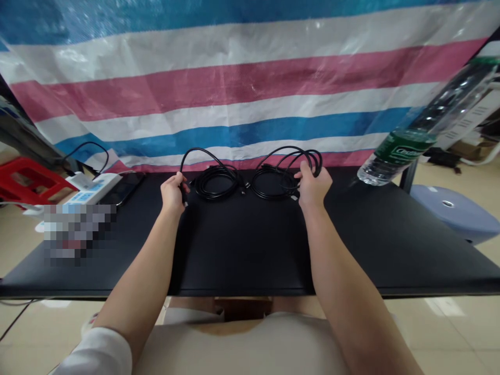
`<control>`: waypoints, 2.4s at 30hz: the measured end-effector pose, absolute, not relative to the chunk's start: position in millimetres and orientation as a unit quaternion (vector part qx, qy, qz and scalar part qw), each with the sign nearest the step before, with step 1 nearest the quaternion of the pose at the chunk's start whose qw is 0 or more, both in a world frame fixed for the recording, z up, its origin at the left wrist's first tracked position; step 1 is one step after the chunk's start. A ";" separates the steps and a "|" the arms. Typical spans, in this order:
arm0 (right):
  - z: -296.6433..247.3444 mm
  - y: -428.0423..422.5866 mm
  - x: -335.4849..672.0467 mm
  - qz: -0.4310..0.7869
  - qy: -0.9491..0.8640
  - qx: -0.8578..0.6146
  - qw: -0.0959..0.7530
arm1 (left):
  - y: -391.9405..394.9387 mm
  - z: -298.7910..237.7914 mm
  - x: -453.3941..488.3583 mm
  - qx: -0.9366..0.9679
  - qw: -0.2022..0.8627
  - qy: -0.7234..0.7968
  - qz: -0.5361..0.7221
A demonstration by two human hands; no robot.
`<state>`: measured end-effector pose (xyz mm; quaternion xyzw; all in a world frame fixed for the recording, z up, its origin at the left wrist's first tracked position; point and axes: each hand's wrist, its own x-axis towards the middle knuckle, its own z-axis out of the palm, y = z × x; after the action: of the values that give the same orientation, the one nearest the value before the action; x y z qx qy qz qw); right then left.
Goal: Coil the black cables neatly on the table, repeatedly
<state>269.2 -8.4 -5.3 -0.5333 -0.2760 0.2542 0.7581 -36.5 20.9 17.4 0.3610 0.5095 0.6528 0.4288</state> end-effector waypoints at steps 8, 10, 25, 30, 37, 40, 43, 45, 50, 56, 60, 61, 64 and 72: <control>-3.6 -5.6 232.3 0.292 -0.333 -0.479 0.758 | 16.3 11.6 -21.0 0.426 0.375 0.533 0.627; -5.0 -7.5 223.5 0.252 -0.361 -0.506 0.742 | 13.0 9.7 -13.5 0.454 0.329 0.559 0.611; -3.3 -15.6 204.2 0.111 -0.396 -0.579 0.704 | -5.2 6.1 17.5 0.488 0.309 0.520 0.630; 0.4 -13.0 206.6 0.328 -0.333 -0.448 0.762 | -4.1 0.9 22.1 0.481 0.451 0.464 0.591; 1.3 -17.6 193.9 0.500 -0.323 -0.369 0.714 | -11.4 -10.1 37.1 0.518 0.648 0.366 0.421; 4.1 -21.8 194.2 0.528 -0.329 -0.364 0.693 | -12.3 -8.3 35.6 0.556 0.638 0.380 0.374; 8.4 -25.2 195.7 0.541 -0.329 -0.358 0.686 | -13.1 -4.6 33.0 0.589 0.608 0.413 0.337; 10.0 -25.6 194.9 0.542 -0.329 -0.357 0.686 | -15.1 -2.2 34.1 0.588 0.614 0.411 0.329; 2.5 -20.5 182.1 0.471 -0.348 -0.417 0.696 | -19.6 2.9 42.3 0.540 0.591 0.413 0.434; 1.0 -22.9 165.1 0.273 -0.462 -0.664 0.521 | -7.5 2.2 34.8 0.484 0.436 0.542 0.531; 18.2 -22.5 150.2 0.172 -0.549 -0.745 0.336 | 9.1 -8.6 21.2 0.448 0.385 0.578 0.563; 23.0 -20.2 145.3 0.158 -0.558 -0.759 0.296 | 13.7 -12.4 17.8 0.439 0.375 0.584 0.570; 34.8 -7.7 129.9 0.142 -0.572 -0.778 0.218 | 26.5 -22.4 7.8 0.416 0.351 0.610 0.576; 39.5 29.8 104.5 0.170 -0.573 -0.788 0.148 | 30.2 -16.5 -9.9 0.410 0.292 0.682 0.531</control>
<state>104.5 29.8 39.5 -0.7879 -0.5729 0.1699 0.1485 -9.9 30.2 -16.5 0.4098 0.6820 0.5309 0.2917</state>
